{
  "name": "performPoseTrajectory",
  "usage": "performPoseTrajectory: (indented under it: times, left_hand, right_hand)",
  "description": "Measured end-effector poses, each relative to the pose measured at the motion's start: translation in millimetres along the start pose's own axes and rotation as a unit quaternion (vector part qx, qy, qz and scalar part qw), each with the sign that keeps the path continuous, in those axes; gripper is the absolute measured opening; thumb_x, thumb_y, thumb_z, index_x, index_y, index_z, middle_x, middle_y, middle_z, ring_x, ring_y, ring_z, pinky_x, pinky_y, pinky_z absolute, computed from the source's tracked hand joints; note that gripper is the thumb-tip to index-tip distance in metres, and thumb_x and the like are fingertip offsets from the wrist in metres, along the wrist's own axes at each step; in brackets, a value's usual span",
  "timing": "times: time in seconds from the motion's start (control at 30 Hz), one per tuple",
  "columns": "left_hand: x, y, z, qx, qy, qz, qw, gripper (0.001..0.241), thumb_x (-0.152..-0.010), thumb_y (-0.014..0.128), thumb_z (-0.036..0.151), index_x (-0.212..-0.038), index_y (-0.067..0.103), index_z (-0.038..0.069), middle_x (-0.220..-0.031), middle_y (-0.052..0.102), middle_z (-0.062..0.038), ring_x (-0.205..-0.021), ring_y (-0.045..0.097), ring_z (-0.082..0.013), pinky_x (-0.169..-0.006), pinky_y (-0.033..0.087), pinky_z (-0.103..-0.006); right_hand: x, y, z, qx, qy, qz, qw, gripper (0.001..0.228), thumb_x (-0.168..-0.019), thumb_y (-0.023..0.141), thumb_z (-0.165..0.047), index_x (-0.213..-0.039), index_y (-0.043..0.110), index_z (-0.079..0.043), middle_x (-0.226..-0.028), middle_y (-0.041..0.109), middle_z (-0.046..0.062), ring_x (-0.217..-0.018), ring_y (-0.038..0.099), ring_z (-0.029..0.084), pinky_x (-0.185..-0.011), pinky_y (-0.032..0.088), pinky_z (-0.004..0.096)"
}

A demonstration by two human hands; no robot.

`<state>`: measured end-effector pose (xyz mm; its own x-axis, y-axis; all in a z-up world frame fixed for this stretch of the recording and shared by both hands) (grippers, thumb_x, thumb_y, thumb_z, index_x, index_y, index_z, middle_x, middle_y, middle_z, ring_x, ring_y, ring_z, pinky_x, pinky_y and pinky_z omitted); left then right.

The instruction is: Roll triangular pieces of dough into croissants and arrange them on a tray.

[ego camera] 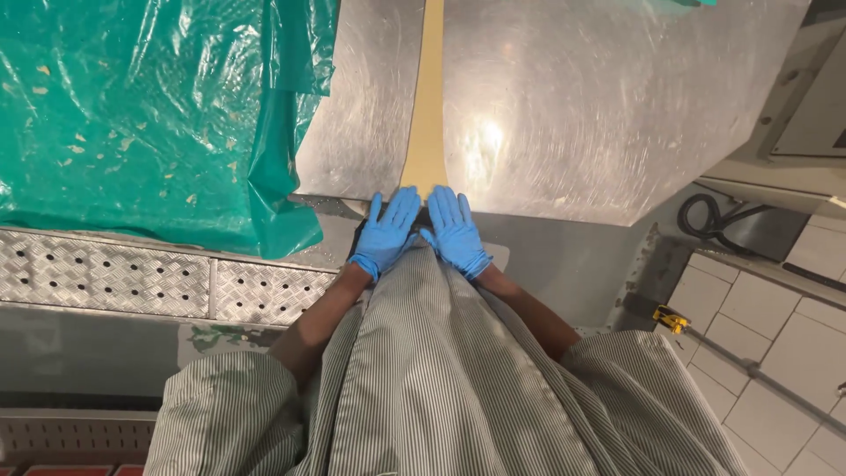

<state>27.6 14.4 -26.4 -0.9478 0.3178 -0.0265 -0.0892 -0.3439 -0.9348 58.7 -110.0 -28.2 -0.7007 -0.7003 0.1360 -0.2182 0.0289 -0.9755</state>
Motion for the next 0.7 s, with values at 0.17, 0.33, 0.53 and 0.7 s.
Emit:
performPoseTrajectory:
  times: [0.17, 0.33, 0.53, 0.7]
  left_hand:
    - [-15, -7, -3, -0.008, -0.008, -0.028, 1.000, 0.085, -0.091, 0.064, 0.043, -0.161, 0.033, 0.005, -0.170, 0.028, -0.012, -0.157, 0.023, -0.0258, -0.125, 0.012, -0.0589]
    - [-25, -8, -3, -0.053, -0.015, -0.021, 0.998, 0.081, -0.092, 0.061, 0.036, -0.162, 0.033, 0.005, -0.170, 0.027, -0.012, -0.158, 0.023, -0.0256, -0.126, 0.012, -0.0597]
    - [-15, -14, 2, -0.082, 0.024, -0.018, 0.996, 0.078, -0.094, 0.060, 0.035, -0.160, 0.033, 0.003, -0.171, 0.028, -0.011, -0.158, 0.024, -0.0252, -0.127, 0.012, -0.0595]
    - [-25, -10, 0, -0.025, 0.008, -0.026, 0.999, 0.084, -0.092, 0.061, 0.040, -0.161, 0.033, 0.002, -0.171, 0.027, -0.012, -0.158, 0.024, -0.0266, -0.127, 0.011, -0.0596]
  right_hand:
    - [-13, -9, 4, -0.027, 0.002, 0.005, 1.000, 0.085, -0.098, 0.062, -0.047, -0.156, 0.031, 0.008, -0.164, 0.030, 0.026, -0.154, 0.025, 0.041, -0.127, 0.016, 0.057]
    - [-29, -42, 2, -0.080, 0.012, 0.019, 0.997, 0.090, -0.096, 0.065, -0.048, -0.156, 0.030, 0.009, -0.163, 0.030, 0.028, -0.154, 0.025, 0.044, -0.126, 0.015, 0.058]
    - [-14, -28, -1, -0.040, -0.058, 0.012, 0.997, 0.081, -0.097, 0.064, -0.044, -0.155, 0.036, 0.005, -0.162, 0.035, 0.023, -0.153, 0.029, 0.039, -0.127, 0.014, 0.058]
    - [-27, -32, -2, -0.047, -0.038, 0.002, 0.998, 0.078, -0.098, 0.064, -0.039, -0.155, 0.036, 0.006, -0.162, 0.035, 0.023, -0.153, 0.030, 0.037, -0.127, 0.015, 0.058]
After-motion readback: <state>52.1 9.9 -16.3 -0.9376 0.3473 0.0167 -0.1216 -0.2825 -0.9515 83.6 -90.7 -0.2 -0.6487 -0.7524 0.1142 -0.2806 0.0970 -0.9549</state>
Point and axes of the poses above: each hand's wrist, its own x-axis away from the middle knuckle, its own y-axis out of the palm, z = x × y, the point moved 8 cm from there along -x, towards the middle knuckle
